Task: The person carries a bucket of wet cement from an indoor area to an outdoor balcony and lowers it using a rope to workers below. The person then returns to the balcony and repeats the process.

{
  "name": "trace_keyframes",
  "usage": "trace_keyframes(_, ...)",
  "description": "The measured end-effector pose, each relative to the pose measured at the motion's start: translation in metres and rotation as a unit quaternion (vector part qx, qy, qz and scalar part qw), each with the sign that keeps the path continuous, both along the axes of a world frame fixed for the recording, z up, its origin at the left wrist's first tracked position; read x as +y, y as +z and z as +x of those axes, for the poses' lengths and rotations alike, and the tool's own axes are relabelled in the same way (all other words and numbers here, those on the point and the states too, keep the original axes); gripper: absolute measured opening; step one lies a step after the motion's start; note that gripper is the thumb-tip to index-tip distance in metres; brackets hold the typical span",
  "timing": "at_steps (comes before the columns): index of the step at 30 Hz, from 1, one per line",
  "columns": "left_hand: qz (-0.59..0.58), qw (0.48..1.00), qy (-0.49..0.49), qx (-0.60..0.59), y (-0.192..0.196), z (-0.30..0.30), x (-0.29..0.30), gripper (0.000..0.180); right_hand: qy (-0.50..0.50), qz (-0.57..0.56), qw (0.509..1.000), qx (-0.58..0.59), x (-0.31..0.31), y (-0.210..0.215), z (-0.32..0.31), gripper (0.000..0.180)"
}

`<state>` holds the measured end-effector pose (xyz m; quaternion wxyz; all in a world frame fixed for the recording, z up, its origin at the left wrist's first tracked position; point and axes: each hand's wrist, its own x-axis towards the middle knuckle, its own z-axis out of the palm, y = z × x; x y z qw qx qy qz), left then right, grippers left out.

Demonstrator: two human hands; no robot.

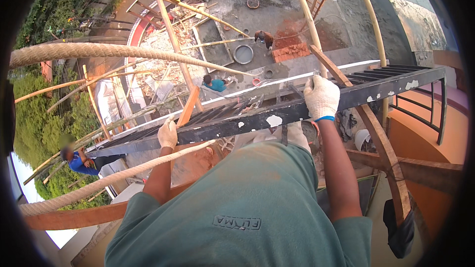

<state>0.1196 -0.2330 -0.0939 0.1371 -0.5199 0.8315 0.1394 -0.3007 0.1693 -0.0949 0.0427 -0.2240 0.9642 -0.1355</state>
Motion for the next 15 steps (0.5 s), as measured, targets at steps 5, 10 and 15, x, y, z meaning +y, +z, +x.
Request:
trace_keyframes(5,-0.001,0.999,0.008,0.047,-0.019,0.019,-0.007,0.032,-0.004,-0.001,1.0,0.007,0.0,-0.004,0.0,0.023)
trace_keyframes(10,-0.031,0.998,-0.021,0.047,-0.015,0.015,-0.003,0.033,-0.005,0.002,1.0,0.015,0.002,-0.005,0.002,0.023)
trace_keyframes(15,-0.037,0.998,-0.023,0.056,-0.021,0.02,-0.008,0.037,-0.005,0.008,1.0,0.019,0.0,-0.007,0.005,0.023)
